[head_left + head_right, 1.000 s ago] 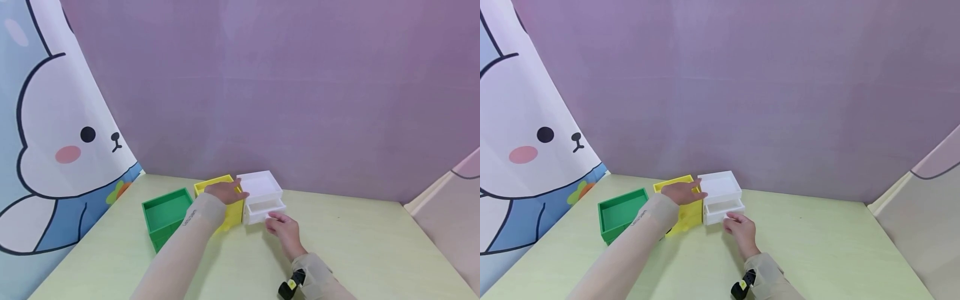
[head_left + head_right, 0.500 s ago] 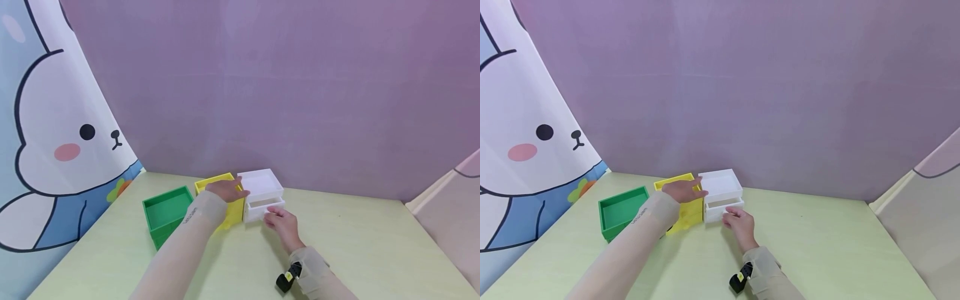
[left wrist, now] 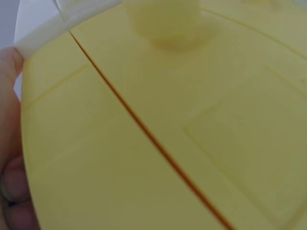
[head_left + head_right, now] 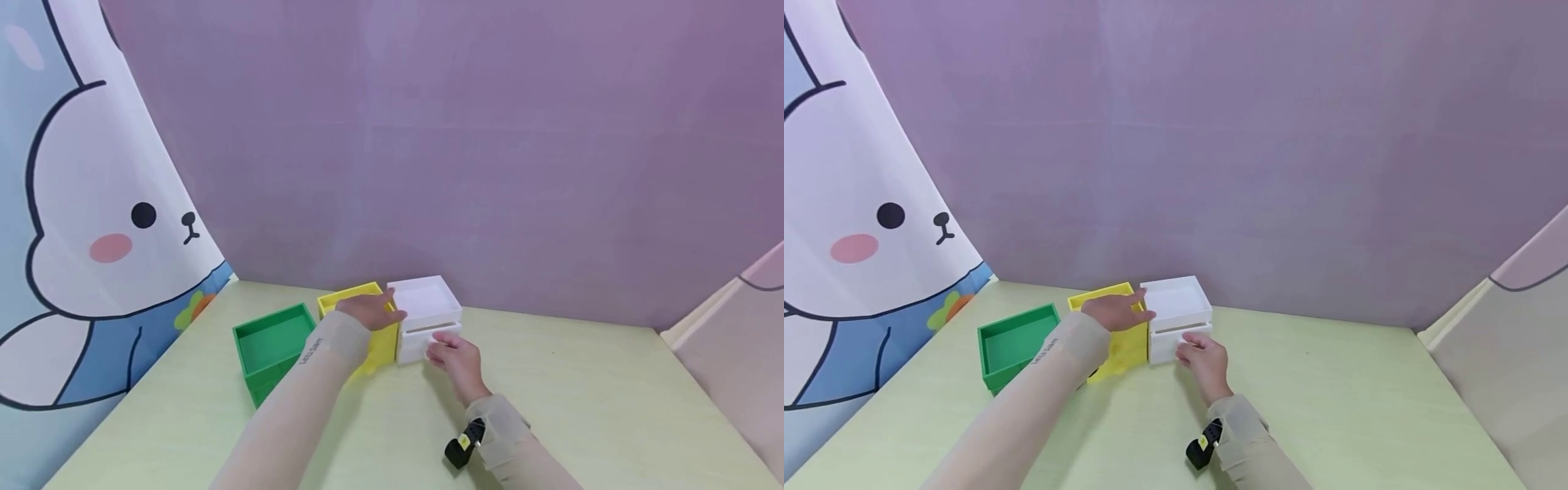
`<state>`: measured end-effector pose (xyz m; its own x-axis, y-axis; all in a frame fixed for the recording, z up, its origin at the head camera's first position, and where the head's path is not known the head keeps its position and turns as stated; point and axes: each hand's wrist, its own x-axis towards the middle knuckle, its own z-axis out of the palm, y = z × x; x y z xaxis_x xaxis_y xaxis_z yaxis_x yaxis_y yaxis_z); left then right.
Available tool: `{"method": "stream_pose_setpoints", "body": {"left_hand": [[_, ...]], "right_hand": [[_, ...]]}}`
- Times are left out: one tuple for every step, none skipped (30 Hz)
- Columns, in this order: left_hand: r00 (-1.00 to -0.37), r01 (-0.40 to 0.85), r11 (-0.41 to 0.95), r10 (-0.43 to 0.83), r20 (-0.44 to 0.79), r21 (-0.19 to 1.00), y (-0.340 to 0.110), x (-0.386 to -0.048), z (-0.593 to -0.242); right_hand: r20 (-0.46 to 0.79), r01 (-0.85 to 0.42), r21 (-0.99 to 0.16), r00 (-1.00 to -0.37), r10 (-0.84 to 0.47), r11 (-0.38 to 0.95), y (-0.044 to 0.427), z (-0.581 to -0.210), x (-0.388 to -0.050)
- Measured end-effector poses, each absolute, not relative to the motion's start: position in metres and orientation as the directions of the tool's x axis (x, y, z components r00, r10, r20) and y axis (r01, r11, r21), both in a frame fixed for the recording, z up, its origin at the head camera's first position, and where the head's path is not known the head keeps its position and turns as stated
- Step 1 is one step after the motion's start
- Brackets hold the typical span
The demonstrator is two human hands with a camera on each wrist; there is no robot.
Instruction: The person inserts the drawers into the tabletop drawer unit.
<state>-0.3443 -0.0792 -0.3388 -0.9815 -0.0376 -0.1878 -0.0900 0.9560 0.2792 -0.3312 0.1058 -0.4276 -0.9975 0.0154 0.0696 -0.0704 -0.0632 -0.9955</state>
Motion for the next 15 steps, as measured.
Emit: {"method": "stream_pose_setpoints", "body": {"left_hand": [[-0.981,-0.098,0.954,-0.043,-0.191,0.285,-0.078,-0.343,-0.338],[-0.979,-0.108,0.950,-0.051,-0.196,0.292,-0.077,-0.343,-0.338],[-0.979,-0.114,0.948,-0.057,-0.196,0.296,-0.076,-0.342,-0.338],[-0.979,-0.118,0.947,-0.060,-0.195,0.300,-0.076,-0.341,-0.337],[-0.979,-0.123,0.945,-0.064,-0.196,0.302,-0.075,-0.341,-0.337],[-0.979,-0.122,0.946,-0.064,-0.195,0.301,-0.075,-0.342,-0.337],[-0.980,-0.116,0.947,-0.059,-0.192,0.298,-0.074,-0.343,-0.337],[-0.980,-0.112,0.948,-0.055,-0.191,0.298,-0.074,-0.343,-0.337],[-0.981,-0.109,0.949,-0.054,-0.188,0.295,-0.074,-0.344,-0.338],[-0.981,-0.109,0.949,-0.053,-0.189,0.296,-0.074,-0.345,-0.339],[-0.981,-0.110,0.948,-0.056,-0.186,0.297,-0.074,-0.345,-0.339],[-0.982,-0.110,0.949,-0.058,-0.182,0.296,-0.074,-0.344,-0.339],[-0.982,-0.111,0.949,-0.059,-0.180,0.294,-0.075,-0.343,-0.339],[-0.982,-0.116,0.947,-0.064,-0.180,0.298,-0.075,-0.343,-0.338],[-0.982,-0.114,0.949,-0.063,-0.177,0.293,-0.075,-0.342,-0.338]], "right_hand": [[0.069,-0.070,-0.996,-0.997,0.021,-0.053,0.106,-0.428,-0.332],[0.069,-0.070,-0.997,-0.997,0.025,-0.042,0.106,-0.428,-0.334],[0.070,-0.071,-0.997,-0.997,0.027,-0.029,0.106,-0.428,-0.335],[0.071,-0.072,-0.997,-0.997,0.027,-0.020,0.106,-0.427,-0.336],[0.071,-0.071,-0.997,-0.997,0.028,-0.014,0.106,-0.427,-0.337],[0.069,-0.070,-0.998,-0.997,0.030,-0.008,0.106,-0.427,-0.338],[0.064,-0.064,-0.998,-0.997,0.034,-0.002,0.105,-0.426,-0.339],[0.062,-0.062,-0.998,-0.997,0.037,0.005,0.105,-0.426,-0.340],[0.062,-0.062,-0.998,-0.997,0.037,0.009,0.105,-0.426,-0.340],[0.061,-0.060,-0.998,-0.997,0.036,0.011,0.105,-0.426,-0.341],[0.060,-0.059,-0.998,-0.998,0.035,0.013,0.105,-0.425,-0.341],[0.059,-0.058,-0.998,-0.998,0.032,0.017,0.105,-0.425,-0.342],[0.058,-0.057,-0.998,-0.998,0.029,0.019,0.105,-0.425,-0.342],[0.059,-0.058,-0.998,-0.998,0.025,0.019,0.105,-0.425,-0.343],[0.058,-0.058,-0.998,-0.998,0.023,0.019,0.105,-0.425,-0.343]]}}
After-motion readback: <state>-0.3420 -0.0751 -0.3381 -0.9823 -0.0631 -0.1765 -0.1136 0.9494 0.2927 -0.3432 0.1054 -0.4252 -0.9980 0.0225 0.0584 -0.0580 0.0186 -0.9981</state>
